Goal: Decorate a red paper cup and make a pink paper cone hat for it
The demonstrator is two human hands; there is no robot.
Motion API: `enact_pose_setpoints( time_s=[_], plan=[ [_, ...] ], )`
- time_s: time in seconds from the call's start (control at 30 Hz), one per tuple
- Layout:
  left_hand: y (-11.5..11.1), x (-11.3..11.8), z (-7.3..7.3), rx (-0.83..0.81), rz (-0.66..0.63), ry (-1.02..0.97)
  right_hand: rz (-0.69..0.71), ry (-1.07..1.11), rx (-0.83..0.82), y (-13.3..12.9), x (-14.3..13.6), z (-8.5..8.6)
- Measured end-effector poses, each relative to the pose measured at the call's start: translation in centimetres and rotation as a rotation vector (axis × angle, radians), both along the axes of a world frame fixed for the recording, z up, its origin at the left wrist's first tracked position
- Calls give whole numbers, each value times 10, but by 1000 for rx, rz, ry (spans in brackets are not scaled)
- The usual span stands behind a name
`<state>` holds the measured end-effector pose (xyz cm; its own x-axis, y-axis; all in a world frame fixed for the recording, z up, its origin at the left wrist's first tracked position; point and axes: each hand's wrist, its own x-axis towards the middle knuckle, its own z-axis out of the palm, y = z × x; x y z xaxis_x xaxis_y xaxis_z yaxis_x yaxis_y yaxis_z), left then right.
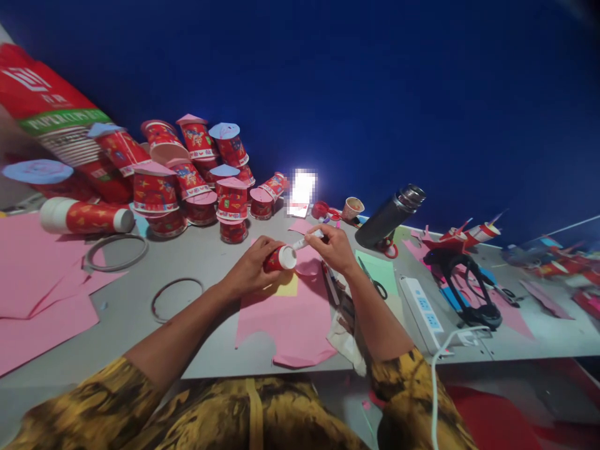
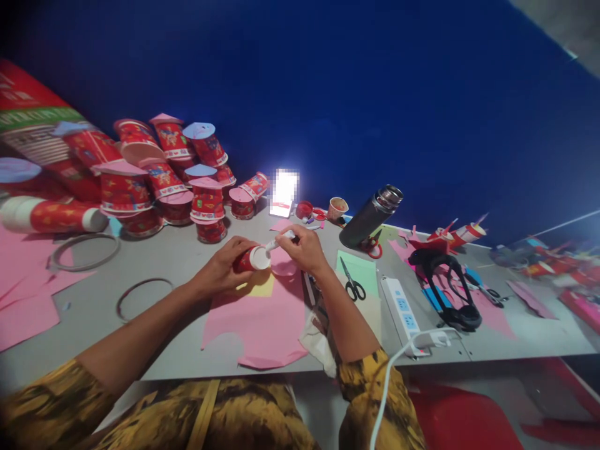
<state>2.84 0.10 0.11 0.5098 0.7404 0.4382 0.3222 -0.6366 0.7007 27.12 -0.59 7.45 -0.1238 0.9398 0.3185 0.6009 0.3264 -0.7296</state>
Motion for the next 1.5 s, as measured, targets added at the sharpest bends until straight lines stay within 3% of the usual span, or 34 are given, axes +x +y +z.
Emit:
enact_pose_setpoints(
  time_s=[0.3,0.53,0.8,1.03,1.3,1.5],
  plan=[
    [0,2,-7,36,3,2,44,-130,20,6,-16,10],
    [-2,0,-1,15,30,9,-85,-59,-79,3,1,-7],
    [3,2,-7,6,72,-17,-71,-4,-11,-31,-11,-18],
    [5,0,-7,15,82,-37,-194,16,88,-29,-10,-24],
    [5,0,-10,-3,121,-45,-133,60,-2,-39,-9,-29],
    [7,0,-13,42,114,-31,-25,-55,175,-47,-25,-23]
  ],
)
